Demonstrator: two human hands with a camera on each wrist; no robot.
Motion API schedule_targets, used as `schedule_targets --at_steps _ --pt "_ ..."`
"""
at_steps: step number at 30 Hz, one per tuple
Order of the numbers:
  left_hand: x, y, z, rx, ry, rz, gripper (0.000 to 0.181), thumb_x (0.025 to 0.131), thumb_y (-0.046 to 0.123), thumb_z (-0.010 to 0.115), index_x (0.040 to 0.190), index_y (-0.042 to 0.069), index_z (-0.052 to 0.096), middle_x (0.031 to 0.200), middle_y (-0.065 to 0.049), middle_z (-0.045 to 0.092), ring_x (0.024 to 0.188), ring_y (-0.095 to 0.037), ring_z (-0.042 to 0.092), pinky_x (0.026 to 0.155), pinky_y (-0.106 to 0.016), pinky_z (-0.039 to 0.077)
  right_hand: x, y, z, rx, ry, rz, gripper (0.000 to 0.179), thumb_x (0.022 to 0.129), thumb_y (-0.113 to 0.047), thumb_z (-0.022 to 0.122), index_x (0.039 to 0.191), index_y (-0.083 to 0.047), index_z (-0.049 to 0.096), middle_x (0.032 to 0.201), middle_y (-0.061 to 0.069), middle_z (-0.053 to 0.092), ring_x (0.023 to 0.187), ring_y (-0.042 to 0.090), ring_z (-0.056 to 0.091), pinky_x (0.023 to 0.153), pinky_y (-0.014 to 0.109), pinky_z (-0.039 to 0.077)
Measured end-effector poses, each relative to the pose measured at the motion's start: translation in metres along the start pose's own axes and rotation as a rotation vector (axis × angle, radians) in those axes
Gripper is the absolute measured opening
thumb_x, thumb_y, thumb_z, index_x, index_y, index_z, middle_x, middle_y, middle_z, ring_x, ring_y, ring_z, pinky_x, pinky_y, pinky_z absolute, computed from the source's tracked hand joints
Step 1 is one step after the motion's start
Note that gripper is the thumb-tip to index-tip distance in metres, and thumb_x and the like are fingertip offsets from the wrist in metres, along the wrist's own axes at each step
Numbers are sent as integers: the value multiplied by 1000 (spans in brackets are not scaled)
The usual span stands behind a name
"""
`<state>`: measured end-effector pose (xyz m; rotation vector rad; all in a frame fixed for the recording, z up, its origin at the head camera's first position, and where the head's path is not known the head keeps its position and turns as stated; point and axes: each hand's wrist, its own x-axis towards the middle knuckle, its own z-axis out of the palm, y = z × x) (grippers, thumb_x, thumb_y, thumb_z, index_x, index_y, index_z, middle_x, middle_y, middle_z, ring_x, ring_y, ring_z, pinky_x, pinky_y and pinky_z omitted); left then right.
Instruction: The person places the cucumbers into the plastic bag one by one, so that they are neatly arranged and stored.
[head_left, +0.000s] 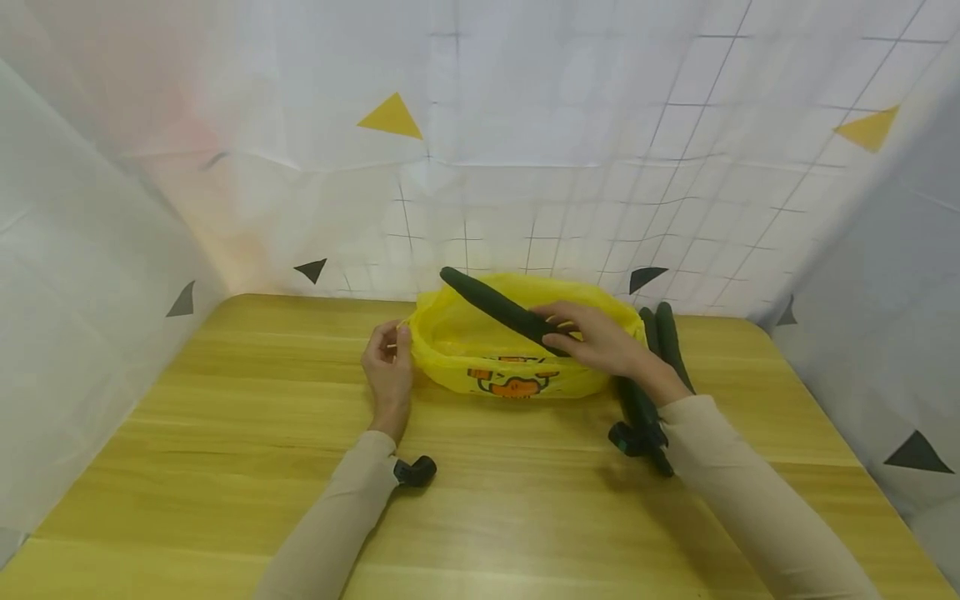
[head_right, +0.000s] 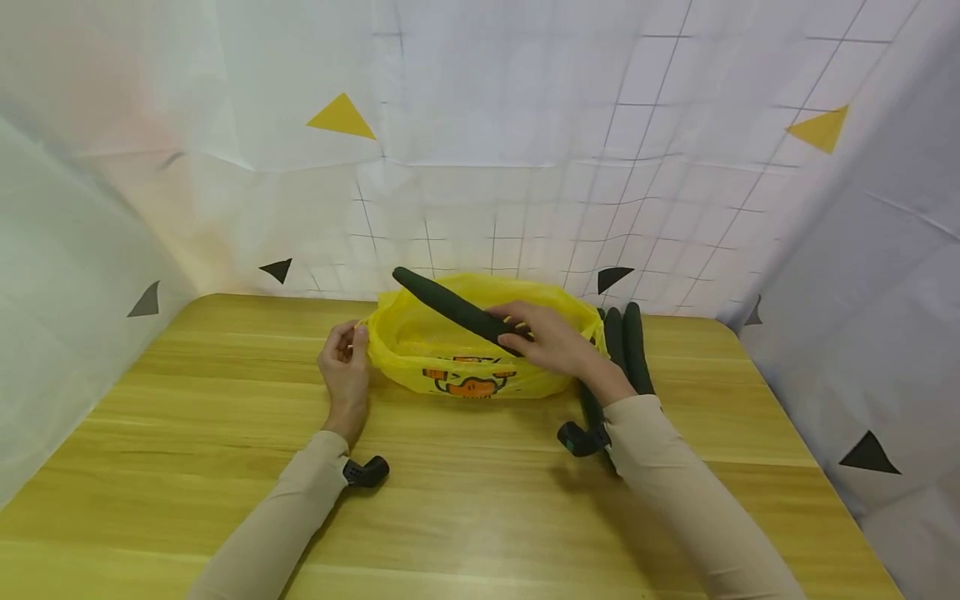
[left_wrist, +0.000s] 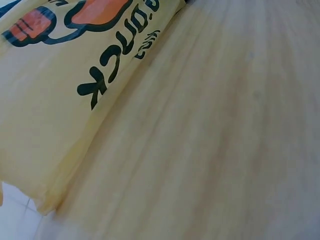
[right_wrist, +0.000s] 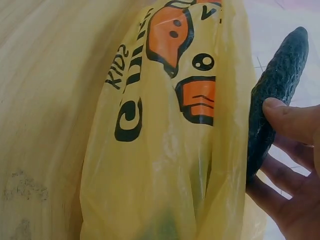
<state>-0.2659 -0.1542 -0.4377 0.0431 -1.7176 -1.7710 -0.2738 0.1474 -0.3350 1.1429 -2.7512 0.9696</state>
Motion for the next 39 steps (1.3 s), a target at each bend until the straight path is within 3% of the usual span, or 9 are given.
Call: schedule_targets --at_steps 8,14,22,28,33,39 --pt "-7 30 -1 -5 4 34 23 93 13 58 104 -7 62 83 5 58 74 -7 52 70 -20 43 0 4 2 -114 -1 -77 41 92 -12 61 132 -7 52 127 11 59 108 28 61 88 42 52" --pt "-8 33 -1 -6 7 35 22 93 12 58 105 -6 62 83 3 58 75 -9 52 70 -22 43 1 9 7 -145 -18 -97 40 91 -13 62 130 -9 55 127 9 60 107 26 61 87 41 52" --pt "-8 33 -3 -6 -7 10 23 94 16 58 105 -4 63 85 0 58 77 -15 52 72 -23 43 2 10 11 -113 -92 -56 37 92 -13 60 129 -9 56 126 10 61 106 26 62 88 42 52" --pt "-8 34 -2 -5 -14 8 24 94 16 58 106 -4 63 88 -9 60 78 -14 52 72 -24 43 3 11 13 -116 -144 -45 35 93 -14 60 128 -10 57 124 9 61 105 25 62 87 41 52" --pt "-8 32 -2 -7 -9 10 24 94 17 59 105 -4 63 86 -4 60 76 -9 52 71 -24 43 5 12 15 -124 -196 -33 36 94 -16 58 129 -11 56 125 7 61 107 24 62 88 41 52" --pt "-2 9 -1 -12 3 -4 26 93 24 60 105 2 65 85 4 59 76 -8 52 71 -20 42 6 12 16 -122 -224 -29 35 94 -15 58 129 -11 57 123 8 62 107 23 62 87 42 51"
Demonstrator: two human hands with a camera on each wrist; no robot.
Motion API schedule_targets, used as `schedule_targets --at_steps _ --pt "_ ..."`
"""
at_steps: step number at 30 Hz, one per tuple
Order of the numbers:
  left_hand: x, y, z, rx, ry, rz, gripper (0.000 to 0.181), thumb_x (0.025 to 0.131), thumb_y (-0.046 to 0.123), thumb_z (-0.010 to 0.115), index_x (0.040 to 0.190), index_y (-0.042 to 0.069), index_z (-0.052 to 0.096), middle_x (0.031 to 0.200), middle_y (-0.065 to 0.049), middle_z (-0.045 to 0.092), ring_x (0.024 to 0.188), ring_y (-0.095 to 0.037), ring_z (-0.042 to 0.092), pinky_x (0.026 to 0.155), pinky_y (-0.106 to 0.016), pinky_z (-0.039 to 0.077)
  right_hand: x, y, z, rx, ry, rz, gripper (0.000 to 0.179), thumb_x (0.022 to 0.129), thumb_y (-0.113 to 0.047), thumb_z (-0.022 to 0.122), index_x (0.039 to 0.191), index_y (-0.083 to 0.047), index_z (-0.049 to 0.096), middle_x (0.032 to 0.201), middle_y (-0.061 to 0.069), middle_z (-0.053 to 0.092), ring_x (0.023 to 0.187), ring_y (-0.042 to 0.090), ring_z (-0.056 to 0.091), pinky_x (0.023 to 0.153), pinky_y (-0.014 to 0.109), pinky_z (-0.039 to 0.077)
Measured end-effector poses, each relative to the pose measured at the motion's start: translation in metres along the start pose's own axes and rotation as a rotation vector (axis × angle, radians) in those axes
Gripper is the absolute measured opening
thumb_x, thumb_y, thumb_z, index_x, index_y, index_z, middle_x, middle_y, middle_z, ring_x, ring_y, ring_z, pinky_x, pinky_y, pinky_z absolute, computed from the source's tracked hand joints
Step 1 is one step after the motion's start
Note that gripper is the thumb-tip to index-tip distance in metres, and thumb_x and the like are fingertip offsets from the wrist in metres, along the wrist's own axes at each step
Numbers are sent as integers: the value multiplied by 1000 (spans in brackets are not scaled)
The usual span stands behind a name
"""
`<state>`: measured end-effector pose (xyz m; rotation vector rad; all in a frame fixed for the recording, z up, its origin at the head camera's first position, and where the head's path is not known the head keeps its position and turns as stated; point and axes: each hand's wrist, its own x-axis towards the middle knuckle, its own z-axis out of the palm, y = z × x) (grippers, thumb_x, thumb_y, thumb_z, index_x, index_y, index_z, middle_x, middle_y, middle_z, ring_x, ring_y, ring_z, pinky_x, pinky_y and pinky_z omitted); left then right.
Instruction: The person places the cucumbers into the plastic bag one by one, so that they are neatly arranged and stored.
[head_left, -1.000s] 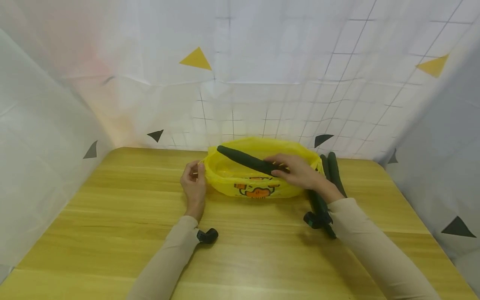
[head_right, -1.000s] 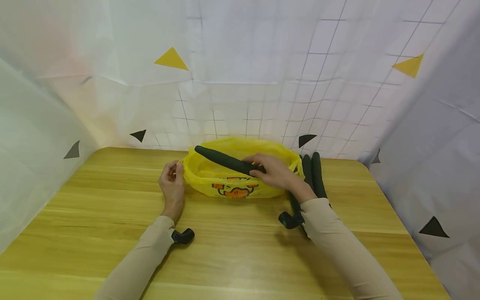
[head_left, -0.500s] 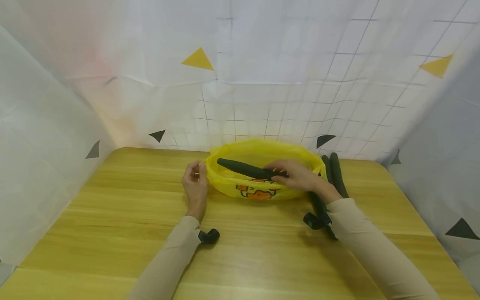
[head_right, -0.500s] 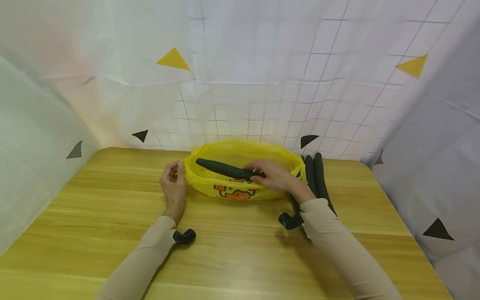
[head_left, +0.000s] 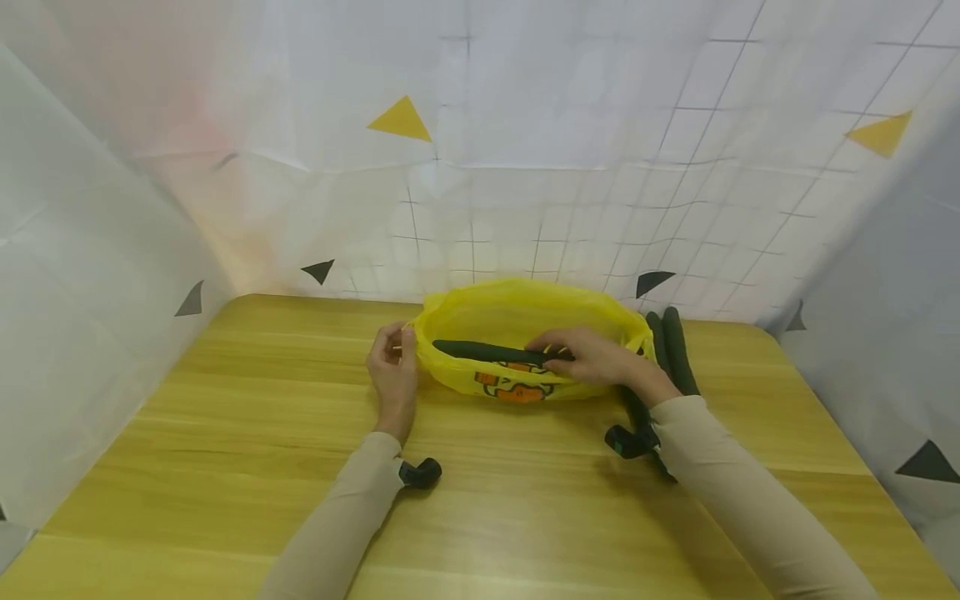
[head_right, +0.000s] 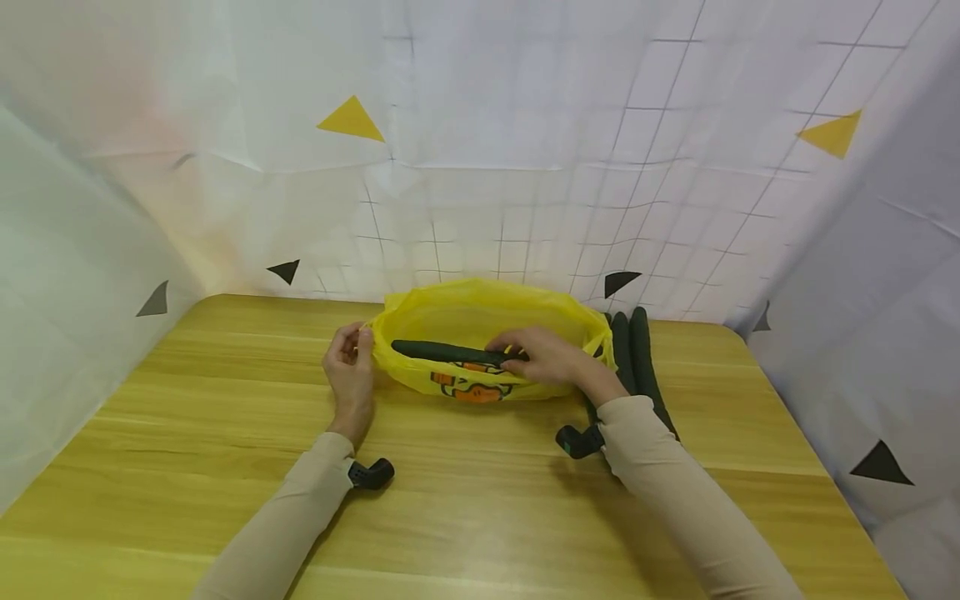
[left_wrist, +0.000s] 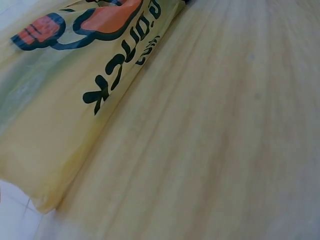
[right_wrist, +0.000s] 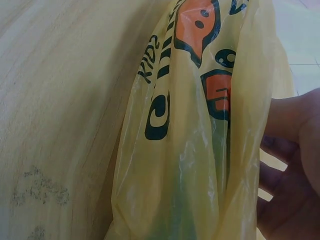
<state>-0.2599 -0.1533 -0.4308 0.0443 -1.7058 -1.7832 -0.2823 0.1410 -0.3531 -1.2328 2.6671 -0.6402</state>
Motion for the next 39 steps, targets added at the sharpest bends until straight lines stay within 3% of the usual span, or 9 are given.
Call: schedule_targets --at_steps 4,12,19,29,39 --pt "2 -8 1 5 12 12 29 92 31 61 104 5 65 84 4 59 76 -9 53 70 -20 42 1 0 1 -9 -11 -5 33 94 -13 58 127 -10 58 122 9 63 107 24 61 87 43 51" --pt "0 -9 2 11 8 7 26 92 32 61 102 8 65 84 3 59 76 -11 53 70 -20 43 3 3 6 5 -38 27 33 94 -13 57 127 -11 58 126 9 61 110 25 59 90 45 49" --pt "-7 25 0 17 -32 -5 21 93 12 58 104 -5 63 84 -4 59 74 -6 52 70 -21 43 5 5 8 31 -64 45 34 95 -12 55 129 -10 57 128 10 59 114 27 57 93 46 48" --pt "-7 24 2 7 -28 10 20 93 12 58 103 -6 63 81 2 58 73 -7 52 68 -19 43 6 10 13 14 -76 34 32 95 -10 55 127 -7 59 126 11 61 114 27 57 94 46 47" --pt "-7 25 1 20 -22 18 21 93 11 58 103 -7 63 81 1 59 72 -4 52 67 -19 43 7 10 20 21 -55 28 31 95 -10 54 126 -10 59 125 9 62 113 26 58 93 46 47"
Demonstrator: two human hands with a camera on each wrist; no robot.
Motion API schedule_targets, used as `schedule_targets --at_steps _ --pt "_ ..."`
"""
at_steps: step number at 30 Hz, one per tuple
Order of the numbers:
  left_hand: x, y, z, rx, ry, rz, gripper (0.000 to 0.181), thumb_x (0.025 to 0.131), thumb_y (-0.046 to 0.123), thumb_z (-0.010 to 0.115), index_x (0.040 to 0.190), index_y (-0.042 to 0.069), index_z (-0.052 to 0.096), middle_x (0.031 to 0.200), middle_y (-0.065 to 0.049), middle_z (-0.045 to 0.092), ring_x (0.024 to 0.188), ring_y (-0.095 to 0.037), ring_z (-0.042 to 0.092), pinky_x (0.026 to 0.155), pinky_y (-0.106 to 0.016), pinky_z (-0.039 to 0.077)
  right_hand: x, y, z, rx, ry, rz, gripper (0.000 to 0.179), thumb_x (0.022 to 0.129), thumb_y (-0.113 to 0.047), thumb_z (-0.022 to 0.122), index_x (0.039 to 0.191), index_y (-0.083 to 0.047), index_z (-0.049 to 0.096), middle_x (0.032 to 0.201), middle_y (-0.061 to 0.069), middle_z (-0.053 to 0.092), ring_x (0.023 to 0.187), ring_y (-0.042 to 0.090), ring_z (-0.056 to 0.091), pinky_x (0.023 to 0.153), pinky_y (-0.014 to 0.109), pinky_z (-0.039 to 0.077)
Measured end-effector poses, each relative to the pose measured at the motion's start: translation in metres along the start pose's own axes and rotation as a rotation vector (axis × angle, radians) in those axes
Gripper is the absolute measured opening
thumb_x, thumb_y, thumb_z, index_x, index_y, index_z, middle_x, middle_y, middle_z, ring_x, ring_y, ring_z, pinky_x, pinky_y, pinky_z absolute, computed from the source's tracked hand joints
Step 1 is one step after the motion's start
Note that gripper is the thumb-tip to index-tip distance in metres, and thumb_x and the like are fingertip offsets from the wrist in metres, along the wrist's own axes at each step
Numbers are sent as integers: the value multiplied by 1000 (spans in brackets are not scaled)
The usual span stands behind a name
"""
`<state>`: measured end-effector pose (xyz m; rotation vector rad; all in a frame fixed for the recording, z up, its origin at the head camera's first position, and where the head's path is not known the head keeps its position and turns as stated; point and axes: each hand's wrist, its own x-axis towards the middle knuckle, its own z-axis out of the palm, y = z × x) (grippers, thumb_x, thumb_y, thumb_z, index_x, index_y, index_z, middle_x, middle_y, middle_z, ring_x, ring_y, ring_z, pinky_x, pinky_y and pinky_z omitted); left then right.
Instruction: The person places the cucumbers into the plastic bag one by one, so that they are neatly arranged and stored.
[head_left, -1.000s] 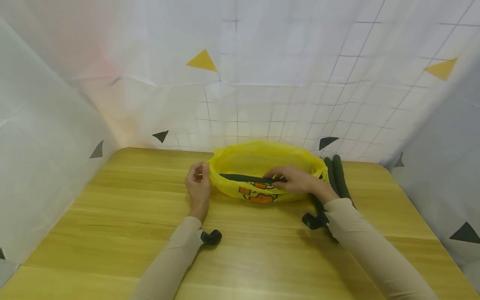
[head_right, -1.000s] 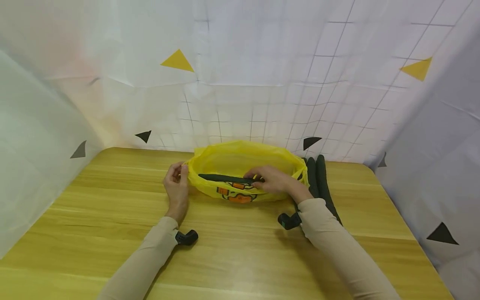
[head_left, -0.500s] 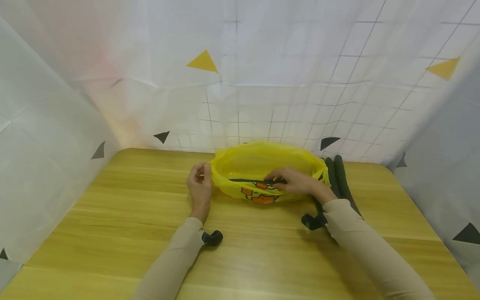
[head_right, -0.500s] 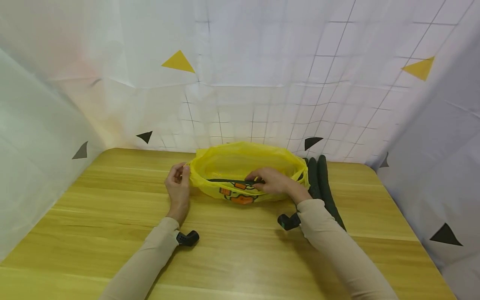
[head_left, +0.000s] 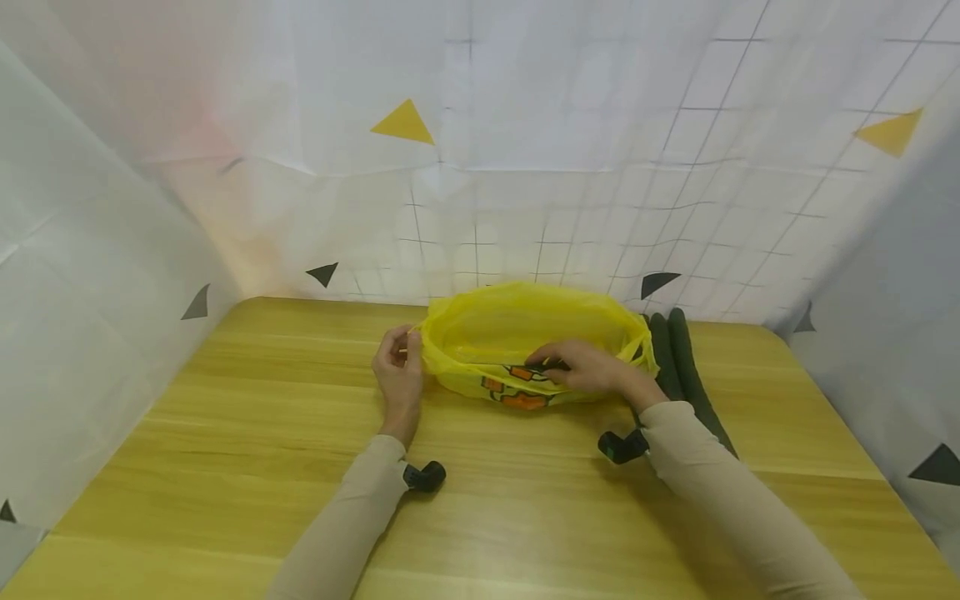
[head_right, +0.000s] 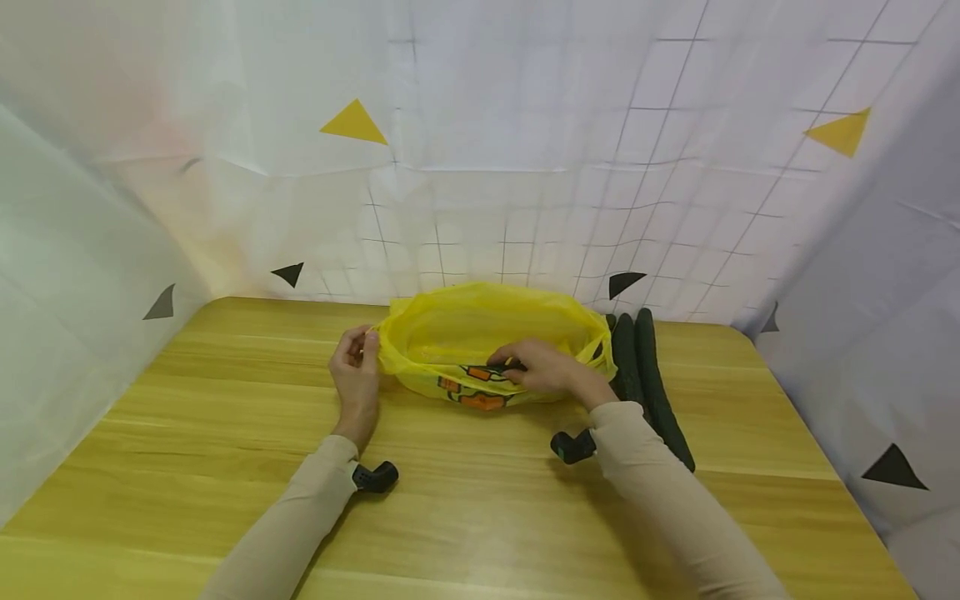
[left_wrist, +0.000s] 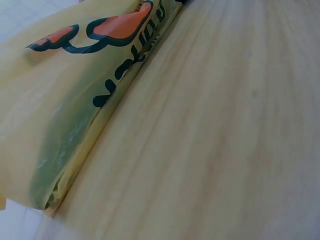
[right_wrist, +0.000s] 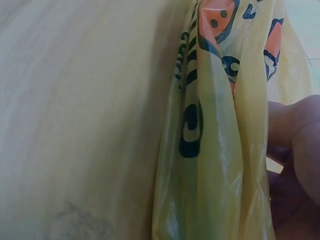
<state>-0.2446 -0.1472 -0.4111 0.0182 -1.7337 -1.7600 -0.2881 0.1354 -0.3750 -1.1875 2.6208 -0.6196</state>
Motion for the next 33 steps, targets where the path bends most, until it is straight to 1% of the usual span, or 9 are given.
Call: schedule_targets --at_steps 1,5,8,13,17,21,24,28,33 --pt "0 -1 0 0 0 4 21 93 11 58 103 -7 63 82 1 59 72 -4 52 67 -19 43 0 0 1 -1 1 2 31 96 -11 53 126 -11 60 125 8 62 113 25 58 93 45 47" --pt "3 -17 0 -6 4 -4 22 94 16 59 104 -2 64 83 4 59 73 -5 52 68 -19 43 0 1 4 -8 9 -4 31 95 -10 53 126 -11 60 125 8 61 113 25 58 93 44 47" --pt "6 -30 1 -16 8 -26 23 94 22 59 105 3 65 84 6 58 74 -7 52 69 -19 43 0 2 5 -1 16 -14 31 95 -9 54 125 -9 60 125 10 61 113 26 58 93 44 48" --pt "7 -34 1 -16 3 -40 24 93 27 60 104 6 66 84 6 58 74 -8 53 69 -18 43 -1 4 9 25 32 -11 30 95 -10 54 125 -7 60 124 11 62 111 27 59 92 44 48" --pt "6 -31 0 -21 -9 -52 22 93 21 60 105 2 65 83 6 58 73 -6 52 67 -17 43 -2 7 13 31 45 7 31 96 -12 54 126 -9 59 124 10 61 110 25 59 91 42 48" --pt "3 -15 -1 -14 -32 -59 23 94 15 58 106 -3 64 83 5 57 74 -5 52 67 -17 43 -2 8 17 32 64 13 31 96 -12 54 127 -9 59 126 10 61 111 24 59 91 41 48" --pt "1 -4 -2 0 -49 -71 24 94 15 57 107 -4 63 85 4 57 76 -6 53 67 -17 43 -4 7 19 48 83 14 32 95 -11 54 127 -8 58 125 10 61 111 25 58 91 43 48" --pt "0 -2 -3 6 -60 -100 25 95 17 56 108 -3 63 86 2 56 79 -9 52 68 -17 43 -6 7 21 48 121 16 31 95 -11 56 125 -7 59 123 10 62 111 26 58 93 44 47" --pt "0 -2 -2 5 -68 -118 25 95 18 56 109 -1 63 87 1 56 81 -12 52 69 -18 43 -9 9 22 66 168 27 28 94 -13 57 121 -7 61 118 9 64 109 25 60 93 44 48"
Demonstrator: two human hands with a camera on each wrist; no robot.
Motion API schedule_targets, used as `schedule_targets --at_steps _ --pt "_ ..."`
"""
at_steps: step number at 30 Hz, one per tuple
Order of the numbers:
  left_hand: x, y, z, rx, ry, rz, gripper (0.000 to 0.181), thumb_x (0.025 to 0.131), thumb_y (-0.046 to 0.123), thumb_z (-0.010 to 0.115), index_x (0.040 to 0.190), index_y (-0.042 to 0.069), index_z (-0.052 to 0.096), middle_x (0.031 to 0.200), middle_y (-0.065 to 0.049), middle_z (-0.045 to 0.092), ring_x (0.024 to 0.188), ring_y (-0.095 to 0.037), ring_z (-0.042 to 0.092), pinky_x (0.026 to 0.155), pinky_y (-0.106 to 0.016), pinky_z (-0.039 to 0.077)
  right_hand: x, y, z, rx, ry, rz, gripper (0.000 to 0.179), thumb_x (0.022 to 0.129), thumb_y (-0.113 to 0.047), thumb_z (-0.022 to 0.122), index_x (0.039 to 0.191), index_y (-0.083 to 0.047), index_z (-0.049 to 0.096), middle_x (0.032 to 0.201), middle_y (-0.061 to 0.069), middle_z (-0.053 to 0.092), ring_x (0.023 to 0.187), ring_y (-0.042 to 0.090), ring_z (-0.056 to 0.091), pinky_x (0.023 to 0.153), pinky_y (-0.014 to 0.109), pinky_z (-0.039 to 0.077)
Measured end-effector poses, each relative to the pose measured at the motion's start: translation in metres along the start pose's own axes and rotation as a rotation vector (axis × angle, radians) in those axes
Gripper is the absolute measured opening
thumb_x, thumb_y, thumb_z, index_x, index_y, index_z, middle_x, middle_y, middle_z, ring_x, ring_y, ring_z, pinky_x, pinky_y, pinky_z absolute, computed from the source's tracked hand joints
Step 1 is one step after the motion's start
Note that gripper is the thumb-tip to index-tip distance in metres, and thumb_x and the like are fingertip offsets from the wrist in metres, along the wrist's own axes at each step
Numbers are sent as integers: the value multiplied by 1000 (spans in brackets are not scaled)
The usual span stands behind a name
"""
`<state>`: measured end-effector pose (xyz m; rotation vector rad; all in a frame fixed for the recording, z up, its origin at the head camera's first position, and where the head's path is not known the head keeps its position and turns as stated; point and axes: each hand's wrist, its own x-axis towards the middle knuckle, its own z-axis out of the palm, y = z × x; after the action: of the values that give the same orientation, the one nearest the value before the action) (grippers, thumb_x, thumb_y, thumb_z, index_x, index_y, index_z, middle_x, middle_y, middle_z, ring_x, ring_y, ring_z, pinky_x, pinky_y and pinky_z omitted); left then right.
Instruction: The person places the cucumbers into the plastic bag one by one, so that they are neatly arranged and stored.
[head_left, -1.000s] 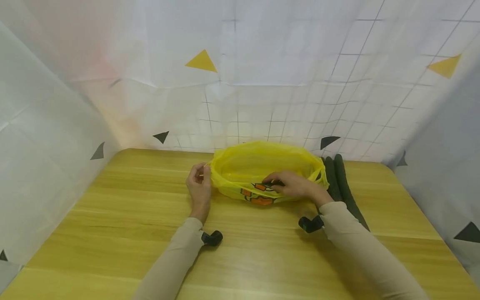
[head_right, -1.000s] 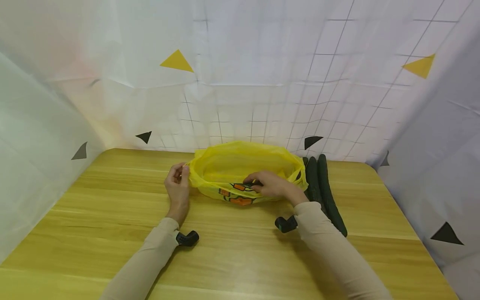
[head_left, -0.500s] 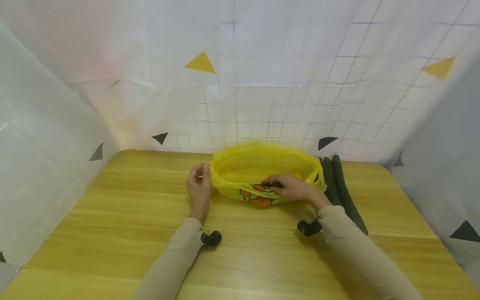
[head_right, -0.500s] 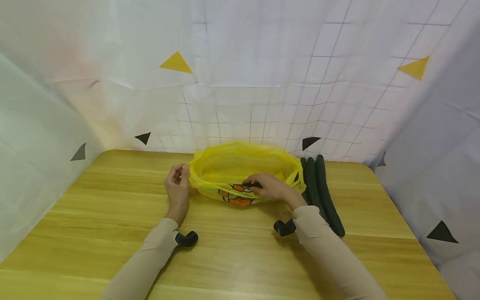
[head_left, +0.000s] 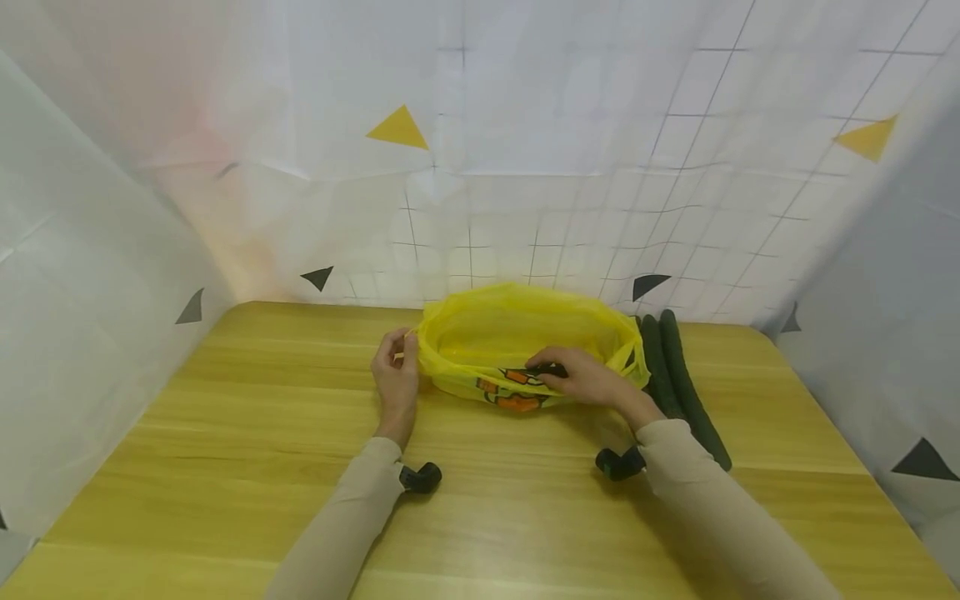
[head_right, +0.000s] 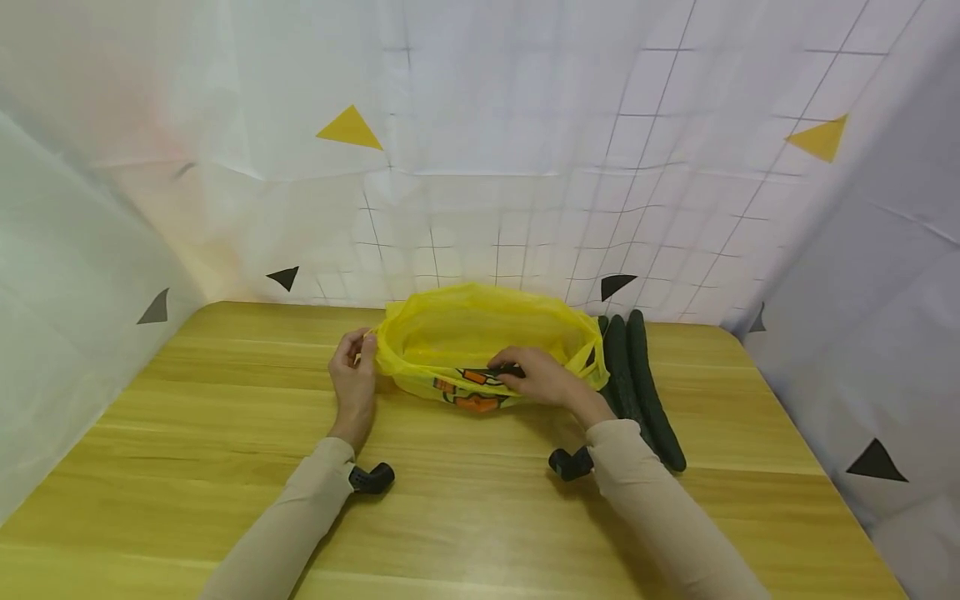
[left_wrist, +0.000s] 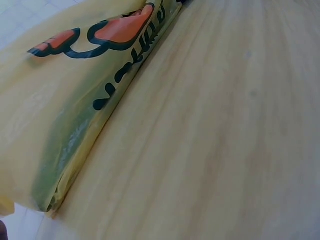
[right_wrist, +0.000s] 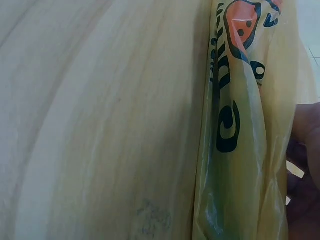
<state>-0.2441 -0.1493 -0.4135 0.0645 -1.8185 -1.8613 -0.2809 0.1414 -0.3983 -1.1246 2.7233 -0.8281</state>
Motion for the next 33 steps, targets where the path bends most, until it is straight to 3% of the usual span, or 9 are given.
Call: schedule_targets --at_steps 9,30,33 --pt "1 0 0 -2 -4 -16 25 95 18 55 110 -1 62 88 3 56 81 -10 52 68 -18 42 -8 -2 -10 21 82 30 22 95 -23 56 113 -13 65 110 -1 66 102 17 62 90 42 50" --pt "-1 3 0 1 1 -4 25 95 17 55 109 -3 62 87 2 55 78 -7 51 65 -17 42 -35 4 -23 20 206 -17 22 94 -15 58 112 -4 64 109 10 66 97 22 62 85 45 51" --pt "-1 2 0 2 3 -3 25 95 17 55 109 -3 62 88 1 56 78 -8 51 66 -17 42 -42 7 -23 16 234 -19 21 94 -16 58 113 -6 64 109 7 65 97 19 61 84 43 51"
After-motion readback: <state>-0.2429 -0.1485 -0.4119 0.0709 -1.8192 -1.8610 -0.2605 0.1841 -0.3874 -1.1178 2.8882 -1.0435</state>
